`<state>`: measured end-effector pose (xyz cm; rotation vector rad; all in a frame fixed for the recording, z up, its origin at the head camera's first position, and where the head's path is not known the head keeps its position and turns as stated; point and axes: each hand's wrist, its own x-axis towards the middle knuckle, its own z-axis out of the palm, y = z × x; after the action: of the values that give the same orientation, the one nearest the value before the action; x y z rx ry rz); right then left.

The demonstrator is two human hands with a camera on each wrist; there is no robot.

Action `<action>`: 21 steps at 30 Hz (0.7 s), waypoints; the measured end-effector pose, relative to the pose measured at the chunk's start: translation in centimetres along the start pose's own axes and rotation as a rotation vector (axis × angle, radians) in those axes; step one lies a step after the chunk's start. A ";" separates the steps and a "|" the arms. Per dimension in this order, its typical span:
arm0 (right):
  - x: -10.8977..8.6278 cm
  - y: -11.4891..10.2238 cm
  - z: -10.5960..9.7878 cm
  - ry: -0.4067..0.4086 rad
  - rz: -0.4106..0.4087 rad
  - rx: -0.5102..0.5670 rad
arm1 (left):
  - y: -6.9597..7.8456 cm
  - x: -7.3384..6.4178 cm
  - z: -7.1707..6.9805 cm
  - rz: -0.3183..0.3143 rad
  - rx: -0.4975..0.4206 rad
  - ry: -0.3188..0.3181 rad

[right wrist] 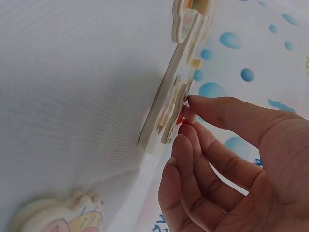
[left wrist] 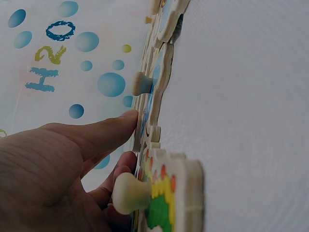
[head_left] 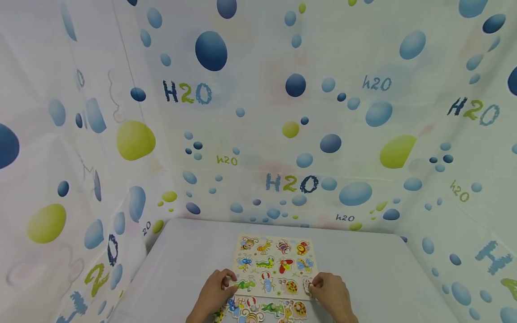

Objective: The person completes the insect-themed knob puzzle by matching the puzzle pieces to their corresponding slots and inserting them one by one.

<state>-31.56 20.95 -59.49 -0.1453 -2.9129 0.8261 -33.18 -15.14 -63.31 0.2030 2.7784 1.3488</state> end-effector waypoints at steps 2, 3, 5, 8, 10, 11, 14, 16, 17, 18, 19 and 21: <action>0.0 0.0 0.0 -0.004 -0.003 -0.001 | 0.0 0.0 0.0 0.000 0.004 0.003; 0.1 0.0 0.0 -0.004 -0.004 -0.002 | 0.0 0.0 0.0 0.001 0.003 0.004; 0.1 0.0 0.0 -0.005 -0.006 -0.005 | 0.0 0.1 0.0 -0.001 0.002 0.005; 0.2 0.1 0.1 -0.005 -0.003 -0.006 | 0.0 0.0 -0.1 -0.005 0.000 0.002; 0.3 0.1 0.2 -0.004 -0.004 -0.005 | 0.0 0.0 -0.1 -0.006 0.001 0.000; 0.3 0.1 0.2 -0.003 -0.004 -0.005 | 0.0 0.0 -0.1 -0.004 0.003 -0.001; 0.4 0.0 0.2 0.003 -0.007 -0.006 | 0.0 0.0 0.0 -0.001 0.009 0.000; 0.4 0.0 0.2 0.007 -0.008 -0.009 | -0.1 0.0 0.0 0.002 0.015 0.002; 0.4 0.0 0.2 0.008 -0.007 -0.010 | -0.1 0.0 0.0 0.002 0.017 0.003; 0.4 -0.1 0.2 0.008 -0.007 -0.009 | -0.2 0.0 0.1 0.002 0.018 0.004; 0.4 -0.1 0.2 0.007 -0.008 -0.010 | -0.2 0.1 0.1 0.001 0.018 0.005; 0.5 -0.2 0.2 0.007 -0.012 -0.008 | -0.3 0.1 0.1 -0.001 0.014 0.008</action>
<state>-32.06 20.74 -59.54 -0.1307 -2.9081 0.8107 -33.28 -15.21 -63.61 0.1970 2.7946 1.3327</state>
